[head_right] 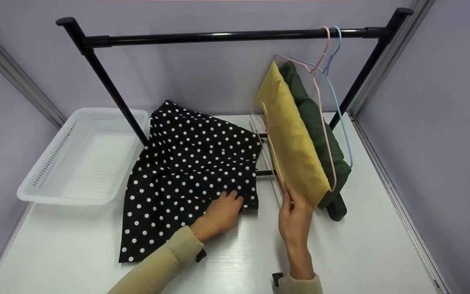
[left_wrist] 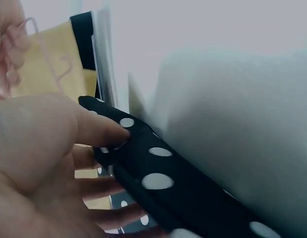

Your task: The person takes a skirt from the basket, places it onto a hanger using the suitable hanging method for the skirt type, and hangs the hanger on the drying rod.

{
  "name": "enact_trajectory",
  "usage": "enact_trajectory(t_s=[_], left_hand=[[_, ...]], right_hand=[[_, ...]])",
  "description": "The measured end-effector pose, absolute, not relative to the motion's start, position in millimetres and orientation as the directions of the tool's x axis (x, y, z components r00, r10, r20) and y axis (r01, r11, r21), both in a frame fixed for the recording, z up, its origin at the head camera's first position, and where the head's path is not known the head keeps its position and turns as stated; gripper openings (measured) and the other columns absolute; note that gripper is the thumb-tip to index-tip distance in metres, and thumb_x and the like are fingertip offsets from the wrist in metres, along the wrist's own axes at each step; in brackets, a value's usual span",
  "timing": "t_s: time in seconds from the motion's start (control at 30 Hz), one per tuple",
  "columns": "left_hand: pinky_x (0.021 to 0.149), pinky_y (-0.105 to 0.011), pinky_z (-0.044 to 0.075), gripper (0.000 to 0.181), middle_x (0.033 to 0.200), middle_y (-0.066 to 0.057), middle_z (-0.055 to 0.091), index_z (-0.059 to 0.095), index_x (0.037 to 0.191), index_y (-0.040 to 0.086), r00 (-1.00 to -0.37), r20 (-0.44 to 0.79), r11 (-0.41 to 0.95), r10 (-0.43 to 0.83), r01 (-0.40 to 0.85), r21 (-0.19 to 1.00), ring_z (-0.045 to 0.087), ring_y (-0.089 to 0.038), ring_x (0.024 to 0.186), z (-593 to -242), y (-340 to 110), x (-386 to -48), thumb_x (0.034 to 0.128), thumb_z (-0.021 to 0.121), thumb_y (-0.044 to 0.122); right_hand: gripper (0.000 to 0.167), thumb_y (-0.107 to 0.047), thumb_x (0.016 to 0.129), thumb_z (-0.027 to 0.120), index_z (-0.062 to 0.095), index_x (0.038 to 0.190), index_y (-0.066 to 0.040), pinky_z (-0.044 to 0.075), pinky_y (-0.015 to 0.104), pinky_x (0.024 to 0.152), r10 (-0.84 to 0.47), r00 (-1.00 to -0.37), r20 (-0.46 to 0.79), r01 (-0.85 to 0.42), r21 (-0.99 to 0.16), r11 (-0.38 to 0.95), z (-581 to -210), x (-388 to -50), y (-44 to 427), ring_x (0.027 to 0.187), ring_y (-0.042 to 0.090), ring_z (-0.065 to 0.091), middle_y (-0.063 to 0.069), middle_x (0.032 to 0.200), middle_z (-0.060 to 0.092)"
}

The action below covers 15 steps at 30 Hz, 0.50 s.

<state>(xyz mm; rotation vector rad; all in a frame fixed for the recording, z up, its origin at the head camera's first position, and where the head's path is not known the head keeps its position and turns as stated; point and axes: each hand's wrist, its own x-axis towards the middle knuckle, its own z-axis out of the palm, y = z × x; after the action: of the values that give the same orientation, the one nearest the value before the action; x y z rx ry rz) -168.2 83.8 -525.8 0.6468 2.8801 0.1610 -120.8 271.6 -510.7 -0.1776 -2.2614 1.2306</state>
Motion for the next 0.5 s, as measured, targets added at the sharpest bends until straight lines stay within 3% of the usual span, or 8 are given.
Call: enact_trajectory(t_s=[0.2,0.3,0.37,0.5], left_hand=[[0.088,-0.038,0.057,0.052,0.123,-0.016,0.068,0.046,0.148,-0.002,-0.88,-0.146,0.846,0.452,0.37,0.384,0.066,-0.026,0.104,-520,63,-175,0.099,0.058,0.011],[0.07,-0.031,0.057,0.058,0.102,-0.016,0.071,0.031,0.154,-0.007,-0.874,-0.155,0.794,0.46,0.327,0.512,0.066,-0.021,0.078,-520,52,-177,0.1021,0.051,0.008],[0.056,-0.03,0.052,0.058,0.084,-0.012,0.068,0.026,0.155,-0.009,-0.875,-0.151,0.752,0.459,0.293,0.591,0.058,-0.017,0.061,-520,45,-179,0.1037,0.048,0.007],[0.049,-0.028,0.046,0.057,0.066,-0.001,0.054,0.02,0.154,-0.014,-0.899,-0.121,0.671,0.42,0.218,0.709,0.049,-0.012,0.051,-523,33,-181,0.1067,0.042,0.008]], right_hand=[[0.032,-0.004,0.104,0.053,0.068,0.133,-0.005,0.045,0.01,0.066,0.395,-0.832,0.39,-0.112,-0.814,0.569,-513,-120,273,0.085,0.02,0.063,0.014,0.123,0.072],[0.033,-0.004,0.104,0.053,0.067,0.134,-0.005,0.044,0.008,0.071,0.415,-0.823,0.388,-0.095,-0.813,0.574,-512,-121,272,0.094,0.023,0.064,0.014,0.13,0.069],[0.033,-0.005,0.105,0.054,0.067,0.134,-0.005,0.043,0.008,0.072,0.43,-0.816,0.387,-0.085,-0.815,0.573,-512,-122,271,0.095,0.023,0.063,0.014,0.131,0.068],[0.032,-0.006,0.105,0.055,0.068,0.134,-0.006,0.043,0.009,0.071,0.46,-0.802,0.382,-0.066,-0.821,0.567,-512,-123,271,0.094,0.02,0.062,0.014,0.13,0.068]])
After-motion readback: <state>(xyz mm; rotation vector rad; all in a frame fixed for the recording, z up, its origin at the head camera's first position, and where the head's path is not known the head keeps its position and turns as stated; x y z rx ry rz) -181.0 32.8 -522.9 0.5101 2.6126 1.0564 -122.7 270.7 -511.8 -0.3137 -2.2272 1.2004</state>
